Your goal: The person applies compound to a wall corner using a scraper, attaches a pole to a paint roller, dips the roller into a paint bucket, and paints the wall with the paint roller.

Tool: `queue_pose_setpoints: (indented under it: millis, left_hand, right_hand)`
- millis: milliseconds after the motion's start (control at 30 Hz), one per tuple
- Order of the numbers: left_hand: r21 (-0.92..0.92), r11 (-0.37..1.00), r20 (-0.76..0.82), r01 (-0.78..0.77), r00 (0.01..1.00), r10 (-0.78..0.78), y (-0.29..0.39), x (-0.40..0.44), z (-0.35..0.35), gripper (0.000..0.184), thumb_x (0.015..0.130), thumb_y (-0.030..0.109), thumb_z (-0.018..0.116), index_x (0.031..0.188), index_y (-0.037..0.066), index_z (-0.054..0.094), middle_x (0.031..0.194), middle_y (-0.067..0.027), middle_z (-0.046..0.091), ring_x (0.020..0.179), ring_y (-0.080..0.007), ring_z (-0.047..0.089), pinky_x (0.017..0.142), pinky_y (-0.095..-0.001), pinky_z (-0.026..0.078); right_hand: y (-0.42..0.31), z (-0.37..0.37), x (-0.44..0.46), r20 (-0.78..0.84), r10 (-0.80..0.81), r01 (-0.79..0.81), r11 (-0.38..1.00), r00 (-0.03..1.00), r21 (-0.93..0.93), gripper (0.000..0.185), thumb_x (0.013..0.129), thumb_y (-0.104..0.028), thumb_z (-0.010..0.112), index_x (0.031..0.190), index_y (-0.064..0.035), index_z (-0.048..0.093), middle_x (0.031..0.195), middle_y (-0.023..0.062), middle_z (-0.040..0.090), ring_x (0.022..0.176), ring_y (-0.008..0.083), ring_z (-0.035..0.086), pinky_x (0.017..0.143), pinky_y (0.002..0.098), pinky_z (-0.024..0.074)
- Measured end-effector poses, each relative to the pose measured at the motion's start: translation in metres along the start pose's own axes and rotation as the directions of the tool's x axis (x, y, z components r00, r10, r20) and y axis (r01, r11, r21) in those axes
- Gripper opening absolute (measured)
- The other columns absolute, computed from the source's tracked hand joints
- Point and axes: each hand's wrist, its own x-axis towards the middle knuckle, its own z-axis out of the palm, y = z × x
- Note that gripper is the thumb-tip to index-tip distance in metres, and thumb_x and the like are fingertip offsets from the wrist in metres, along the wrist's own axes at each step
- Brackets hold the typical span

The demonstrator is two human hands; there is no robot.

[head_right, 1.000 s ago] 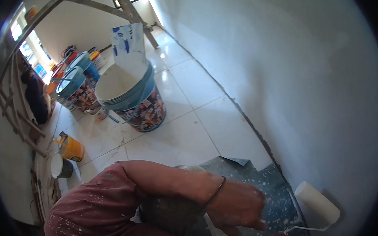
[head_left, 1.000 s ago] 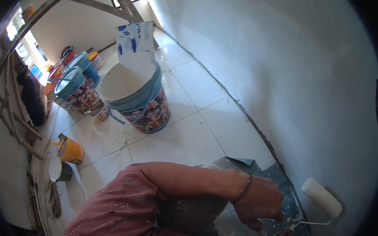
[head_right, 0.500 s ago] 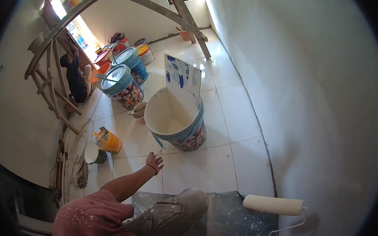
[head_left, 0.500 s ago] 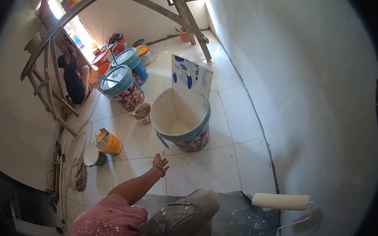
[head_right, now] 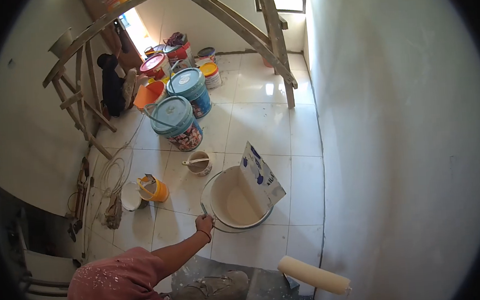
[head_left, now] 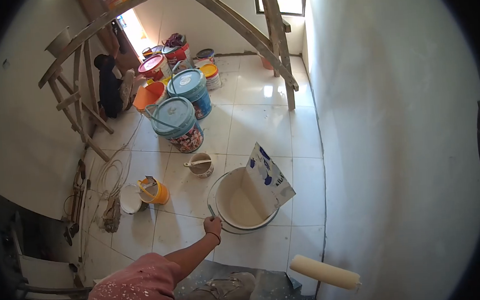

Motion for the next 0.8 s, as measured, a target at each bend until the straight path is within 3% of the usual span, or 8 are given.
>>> queue_pose_setpoints:
  millis: [167,367,400,467,567,667,767,800]
  left_hand:
    - [-0.03,0.992,0.283,0.123,0.953,-0.11,0.139,-0.083,0.073,0.012,0.091,0.007,0.06,0.098,-0.001,0.055,0.076,-0.0082,0.061,0.067,-0.0186,0.062,0.064,-0.0335,0.053]
    - [-0.388,0.74,0.393,0.55,0.825,-0.407,0.159,-0.027,0.116,0.01,0.093,0.018,0.061,0.088,0.012,0.055,0.069,-0.0044,0.057,0.063,-0.0213,0.06,0.064,-0.0358,0.055]
    - [-0.388,0.733,0.361,0.559,0.824,-0.437,0.165,-0.03,0.114,0.011,0.093,0.019,0.061,0.086,0.012,0.055,0.068,-0.0037,0.055,0.061,-0.0209,0.058,0.062,-0.0357,0.053]
    - [-0.408,0.715,0.315,0.568,0.823,-0.474,0.179,-0.036,0.129,0.015,0.092,0.022,0.06,0.082,0.014,0.054,0.064,-0.0024,0.052,0.056,-0.0201,0.054,0.057,-0.0357,0.05]
    - [-0.379,0.726,0.205,0.573,0.818,-0.538,0.195,-0.032,0.144,0.02,0.09,0.027,0.062,0.077,0.014,0.052,0.059,-0.0007,0.047,0.05,-0.0187,0.045,0.05,-0.0356,0.042]
    - [-0.329,0.743,0.115,0.583,0.805,-0.582,0.201,-0.029,0.144,0.025,0.087,0.03,0.064,0.073,0.016,0.049,0.056,0.0,0.042,0.048,-0.0177,0.04,0.048,-0.036,0.037]
    - [-0.323,0.713,0.088,0.622,0.77,-0.632,0.217,-0.029,0.143,0.027,0.085,0.03,0.065,0.071,0.017,0.046,0.054,0.0004,0.039,0.045,-0.0168,0.037,0.047,-0.0354,0.036]
    - [-0.317,0.713,0.115,0.626,0.771,-0.626,0.229,-0.023,0.146,0.026,0.084,0.029,0.066,0.071,0.017,0.046,0.054,0.0005,0.038,0.045,-0.0163,0.036,0.047,-0.0348,0.036]
  right_hand:
    - [-0.069,-0.014,0.017,-0.052,-0.074,0.076,0.996,0.996,0.035,0.048,0.099,-0.046,0.053,0.074,-0.0052,0.049,0.064,0.004,0.038,0.056,0.0196,0.035,0.052,0.0367,0.0309]
    - [-0.124,-0.042,0.066,-0.079,-0.27,0.277,0.956,0.96,0.097,0.05,0.101,-0.046,0.053,0.071,-0.0058,0.046,0.062,0.0046,0.038,0.055,0.0189,0.035,0.051,0.0359,0.0304]
    - [-0.122,-0.047,0.075,-0.031,-0.262,0.263,0.945,0.965,0.195,0.045,0.101,-0.039,0.055,0.071,-0.0065,0.045,0.06,0.0031,0.037,0.054,0.0166,0.036,0.05,0.0346,0.03]
    - [-0.157,-0.051,0.096,0.057,0.097,-0.101,0.993,0.994,0.068,0.032,0.1,-0.02,0.055,0.072,-0.0073,0.045,0.057,-0.0003,0.038,0.05,0.0109,0.039,0.045,0.0303,0.0285]
    - [-0.169,-0.051,0.121,0.075,0.222,-0.232,0.959,0.972,0.161,0.032,0.099,-0.016,0.058,0.071,-0.0055,0.047,0.056,-0.0004,0.041,0.049,0.0098,0.042,0.045,0.0297,0.0313]
    - [-0.205,-0.05,0.13,0.053,0.235,-0.236,0.884,0.97,0.403,0.046,0.101,-0.036,0.057,0.069,-0.0074,0.042,0.061,0.0022,0.033,0.055,0.0175,0.031,0.051,0.0359,0.0289]
    - [-0.217,-0.05,0.136,-0.002,-0.018,0.018,1.0,1.0,0.022,0.038,0.099,-0.021,0.055,0.067,-0.0074,0.039,0.06,0.0018,0.031,0.055,0.0177,0.029,0.051,0.0368,0.0278]
    - [-0.251,-0.048,0.137,0.014,0.037,-0.037,0.997,0.999,0.068,0.036,0.098,-0.018,0.055,0.067,-0.0068,0.039,0.06,0.002,0.031,0.055,0.0178,0.029,0.051,0.0371,0.028]
